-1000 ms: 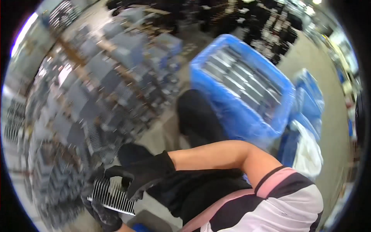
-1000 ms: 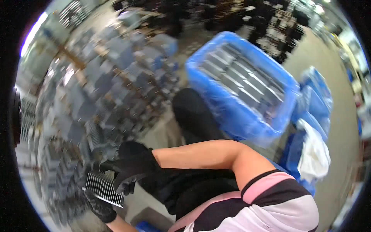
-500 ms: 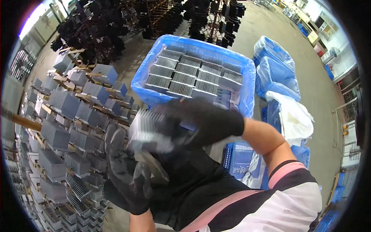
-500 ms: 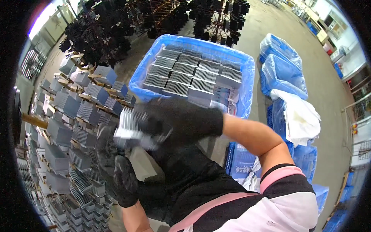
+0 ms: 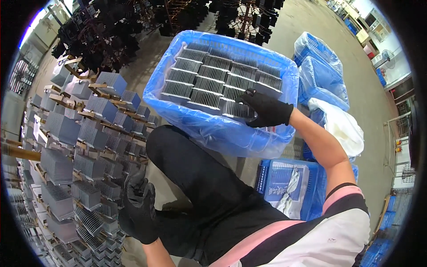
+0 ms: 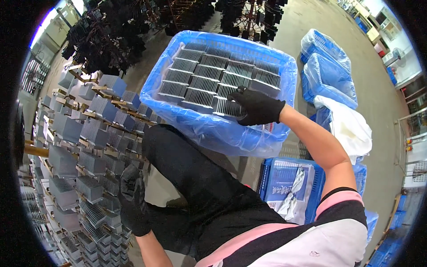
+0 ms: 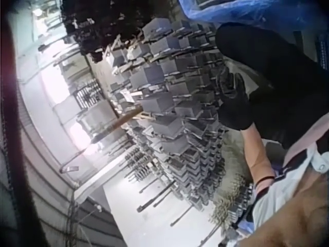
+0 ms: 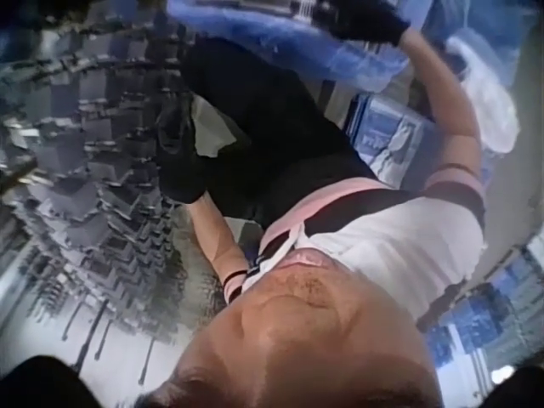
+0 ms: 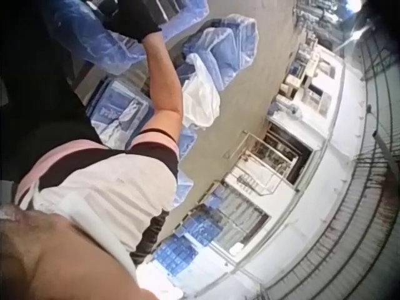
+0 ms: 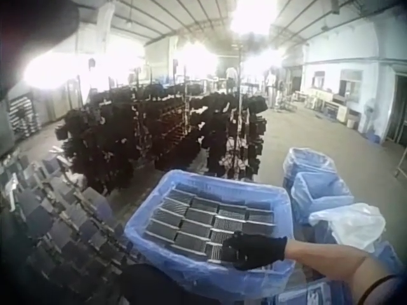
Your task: The recorder is taking metal cooling fins from a production rack and packing them into plastic-lined blue bins.
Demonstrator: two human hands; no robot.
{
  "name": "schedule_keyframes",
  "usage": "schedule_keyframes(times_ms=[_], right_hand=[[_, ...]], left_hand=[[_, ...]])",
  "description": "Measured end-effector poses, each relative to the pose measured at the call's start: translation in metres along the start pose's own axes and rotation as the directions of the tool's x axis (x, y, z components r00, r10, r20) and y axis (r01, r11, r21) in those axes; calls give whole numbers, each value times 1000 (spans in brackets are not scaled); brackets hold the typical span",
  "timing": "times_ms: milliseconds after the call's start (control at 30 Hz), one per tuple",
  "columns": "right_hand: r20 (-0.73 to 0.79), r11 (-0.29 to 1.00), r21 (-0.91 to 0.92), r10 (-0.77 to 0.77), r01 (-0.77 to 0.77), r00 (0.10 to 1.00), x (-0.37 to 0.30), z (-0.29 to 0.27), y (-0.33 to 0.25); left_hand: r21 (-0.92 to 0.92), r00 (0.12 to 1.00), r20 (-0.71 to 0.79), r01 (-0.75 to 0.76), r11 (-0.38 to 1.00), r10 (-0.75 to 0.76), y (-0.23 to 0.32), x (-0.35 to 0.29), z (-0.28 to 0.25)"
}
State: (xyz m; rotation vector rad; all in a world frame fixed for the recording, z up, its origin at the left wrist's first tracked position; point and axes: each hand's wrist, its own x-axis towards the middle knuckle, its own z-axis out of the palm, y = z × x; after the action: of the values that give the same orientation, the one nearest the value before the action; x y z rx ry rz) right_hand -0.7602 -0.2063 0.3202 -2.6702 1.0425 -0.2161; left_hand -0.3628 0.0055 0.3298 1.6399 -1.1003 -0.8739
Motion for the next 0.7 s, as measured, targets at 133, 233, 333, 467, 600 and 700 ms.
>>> schedule_keyframes(times_ms=[133,233,333,467,600,700], right_hand=[[-44,1000,-8,11,-11,999,7,26,5],[-30,994,-105,22,-25,999,14,28,-1],[40,975,-217,66,-56,997,9,20,-9],[-185,891,-453,-112,16,976,-2,24,-2],[47,949,-314,35,-19,998,5,15,-2],[234,997,-9,74,-74,969,26,3,-12]], left_hand=[[37,999,-42,27,999,-26,11,-3,8],[193,993,-105,-39,980,60,5,-9,5],[423,972,-152,-102,901,181,14,-16,12],[665,922,-144,-180,725,360,15,-17,22],[603,927,-114,-220,767,356,4,-21,9],[603,961,-168,-75,794,219,-9,-39,-14]])
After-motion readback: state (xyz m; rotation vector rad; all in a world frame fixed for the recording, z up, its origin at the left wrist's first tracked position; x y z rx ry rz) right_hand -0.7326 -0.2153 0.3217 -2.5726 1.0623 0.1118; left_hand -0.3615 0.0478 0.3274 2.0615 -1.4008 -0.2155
